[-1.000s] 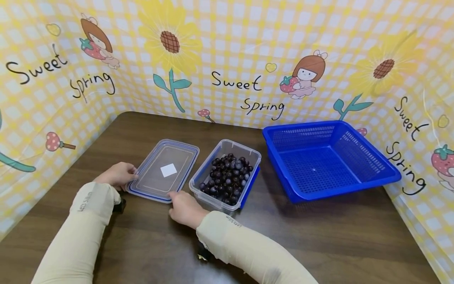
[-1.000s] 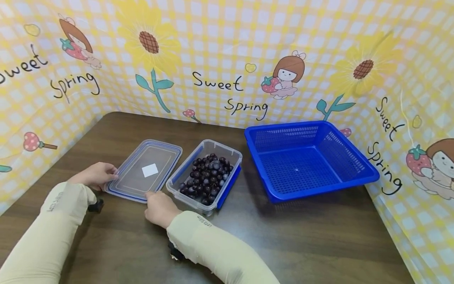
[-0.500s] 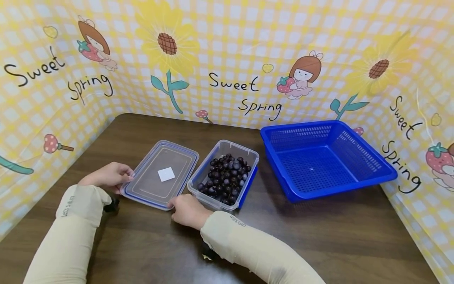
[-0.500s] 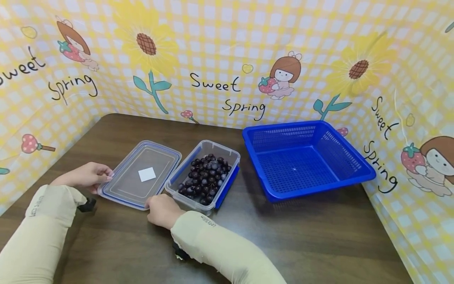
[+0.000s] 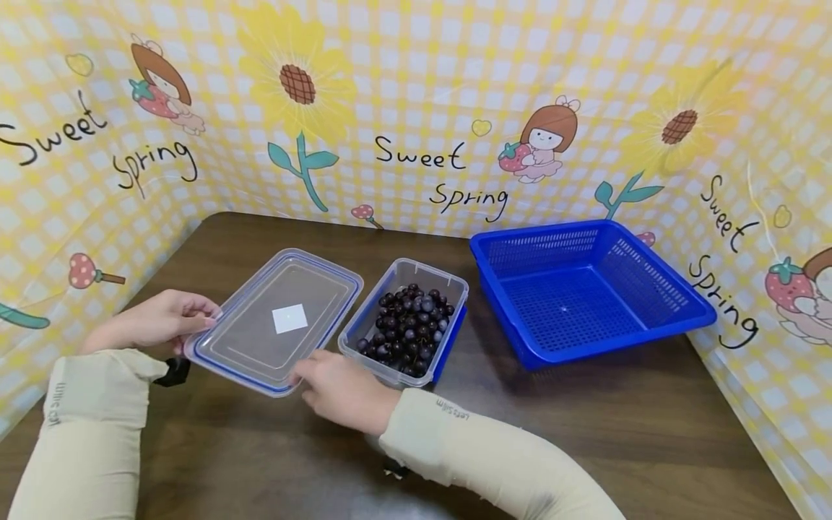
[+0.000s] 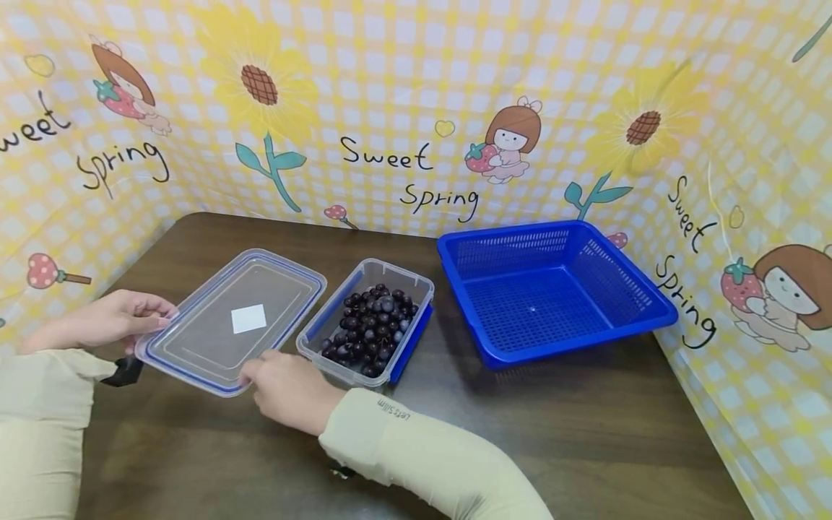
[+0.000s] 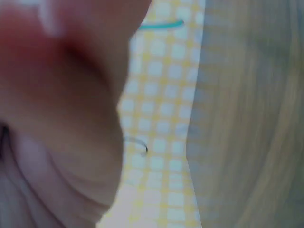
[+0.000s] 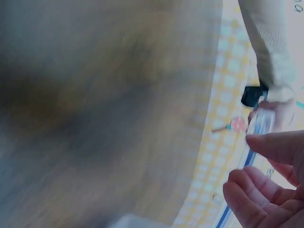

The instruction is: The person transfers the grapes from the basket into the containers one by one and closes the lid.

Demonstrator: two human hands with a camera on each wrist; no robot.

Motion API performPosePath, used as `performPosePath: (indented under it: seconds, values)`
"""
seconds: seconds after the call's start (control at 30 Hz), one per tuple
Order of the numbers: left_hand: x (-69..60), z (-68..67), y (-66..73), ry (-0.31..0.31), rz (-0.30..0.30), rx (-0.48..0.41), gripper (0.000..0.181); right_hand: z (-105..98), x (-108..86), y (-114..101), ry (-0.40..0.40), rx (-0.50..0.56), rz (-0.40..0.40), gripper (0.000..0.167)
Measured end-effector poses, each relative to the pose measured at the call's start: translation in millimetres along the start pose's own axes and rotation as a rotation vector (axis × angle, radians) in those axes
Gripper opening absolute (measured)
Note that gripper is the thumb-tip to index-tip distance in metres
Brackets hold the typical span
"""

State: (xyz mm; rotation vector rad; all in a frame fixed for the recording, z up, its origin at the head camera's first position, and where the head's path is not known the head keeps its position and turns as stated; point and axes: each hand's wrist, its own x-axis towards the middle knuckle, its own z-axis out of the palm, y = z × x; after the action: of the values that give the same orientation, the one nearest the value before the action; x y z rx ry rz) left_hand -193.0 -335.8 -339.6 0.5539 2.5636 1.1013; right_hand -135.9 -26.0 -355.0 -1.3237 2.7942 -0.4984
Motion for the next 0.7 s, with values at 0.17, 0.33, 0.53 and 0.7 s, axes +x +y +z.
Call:
performPosePath:
  seconds: [0.17,0.33,0.53,0.7]
  values:
    - [4.7,4.8,21.9,-0.024,0.071,-0.023,0.016,-13.8,-13.0,24.0,0.085,0.065,0.106,0.014]
    - [12.7,10.6,44.1,-0.05,0.135,-0.028,0.016,-22.3,-33.0,46.2,0.226,-0.013,0.094,0.01]
    - [19.3,23.8,68.0,-0.046,0.166,-0.092,0.017,-28.1,-49.8,73.6,0.588,-0.243,-0.122,0.013]
    - [22.4,36.3,84.5,0.008,0.162,-0.106,0.018,-35.1,-58.1,96.8,0.778,-0.31,-0.153,0.012]
